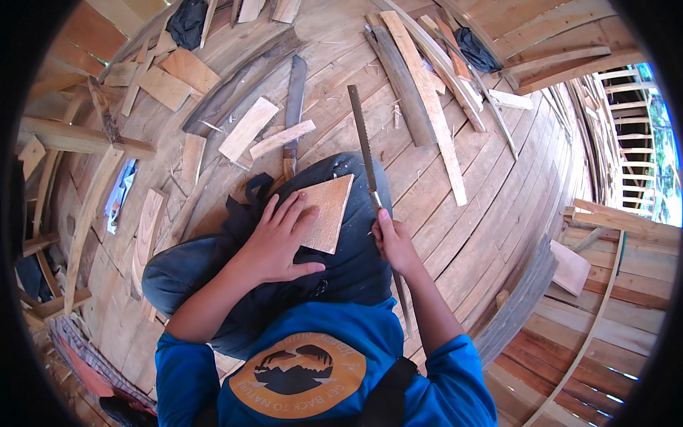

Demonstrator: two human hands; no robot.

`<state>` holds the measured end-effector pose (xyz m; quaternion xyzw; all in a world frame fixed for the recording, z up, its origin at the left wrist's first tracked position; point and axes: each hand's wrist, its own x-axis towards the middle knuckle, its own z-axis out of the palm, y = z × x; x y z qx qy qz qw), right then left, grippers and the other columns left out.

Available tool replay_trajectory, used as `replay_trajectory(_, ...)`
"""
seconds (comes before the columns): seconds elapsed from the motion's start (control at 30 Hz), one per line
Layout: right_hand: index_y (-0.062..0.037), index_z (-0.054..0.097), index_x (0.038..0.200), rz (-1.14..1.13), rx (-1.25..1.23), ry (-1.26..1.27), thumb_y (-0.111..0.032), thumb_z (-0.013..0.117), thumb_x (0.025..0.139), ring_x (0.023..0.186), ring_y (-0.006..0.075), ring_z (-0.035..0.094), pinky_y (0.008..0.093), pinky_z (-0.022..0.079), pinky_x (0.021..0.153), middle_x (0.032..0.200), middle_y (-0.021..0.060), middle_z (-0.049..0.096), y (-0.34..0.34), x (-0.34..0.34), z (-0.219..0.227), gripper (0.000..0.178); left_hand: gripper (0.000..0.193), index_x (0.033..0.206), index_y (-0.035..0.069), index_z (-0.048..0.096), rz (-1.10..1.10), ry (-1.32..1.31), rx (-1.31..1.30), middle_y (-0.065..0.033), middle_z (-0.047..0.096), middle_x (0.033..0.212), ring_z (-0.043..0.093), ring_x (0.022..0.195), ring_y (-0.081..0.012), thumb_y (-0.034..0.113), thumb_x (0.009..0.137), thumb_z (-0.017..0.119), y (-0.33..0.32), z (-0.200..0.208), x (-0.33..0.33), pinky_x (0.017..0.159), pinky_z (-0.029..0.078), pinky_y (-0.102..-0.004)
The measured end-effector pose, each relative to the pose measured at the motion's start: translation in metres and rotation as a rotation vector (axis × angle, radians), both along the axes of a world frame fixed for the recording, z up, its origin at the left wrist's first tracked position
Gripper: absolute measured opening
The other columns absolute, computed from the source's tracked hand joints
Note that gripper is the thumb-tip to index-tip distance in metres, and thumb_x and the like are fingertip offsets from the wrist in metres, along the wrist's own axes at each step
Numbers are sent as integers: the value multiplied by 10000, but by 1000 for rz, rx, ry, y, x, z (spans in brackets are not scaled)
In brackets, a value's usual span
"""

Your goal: The person uses a saw to shape and carve a small piece of wood while sitting on a wooden floor.

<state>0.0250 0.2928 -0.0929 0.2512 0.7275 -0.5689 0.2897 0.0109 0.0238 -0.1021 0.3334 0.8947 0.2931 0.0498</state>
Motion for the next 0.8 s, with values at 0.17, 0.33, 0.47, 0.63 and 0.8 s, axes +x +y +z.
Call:
replay_trajectory(0.17, -117, 411, 681, -22, -70, -2, -654, 307, 986, 396, 79, 283, 252, 241, 380, 524, -30, 337, -4, -5, -9, 626, 728, 1371, -20, 419, 121, -198, 92, -268, 432, 1407, 429, 1298, -421, 339, 819, 728, -10, -8, -42, 1107, 323, -464)
replay_trajectory(0.33, -123, 400, 695, -59, -256, -60, -710, 277, 959, 379, 63, 224, 241, 183, 358, 509, -44, 287, 10, -5, -27, 655, 632, 1205, -33, 551, 42, -635, 35, -225, 588, 1135, 575, 1058, -349, 347, 761, 791, -5, 9, -77, 939, 447, -406)
replay_trajectory(0.47, -127, 392, 714, -74, -386, -88, -726, 247, 953, 399, 70, 195, 248, 175, 376, 518, -54, 253, 22, -3, -32, 661, 398, 883, -25, 683, -75, -717, -5, -163, 657, 757, 628, 701, -253, 332, 757, 808, 5, 23, -103, 692, 497, -367)
replay_trajectory(0.63, -131, 393, 746, -40, -429, 11, -621, 375, 983, 422, 65, 226, 246, 210, 406, 539, -65, 271, 20, -2, -10, 545, 306, 824, -20, 636, 177, -553, 422, -138, 649, 739, 610, 663, -208, 214, 752, 820, 9, 28, -95, 662, 489, -347)
replay_trajectory(0.8, -74, 524, 878, 64, -108, 231, -487, 619, 924, 421, 75, 409, 251, 319, 403, 552, -36, 415, 3, -22, 46, 427, 290, 810, -14, 611, 247, -383, 458, -144, 641, 722, 632, 645, -270, 175, 739, 819, 31, 35, -58, 635, 489, -343)
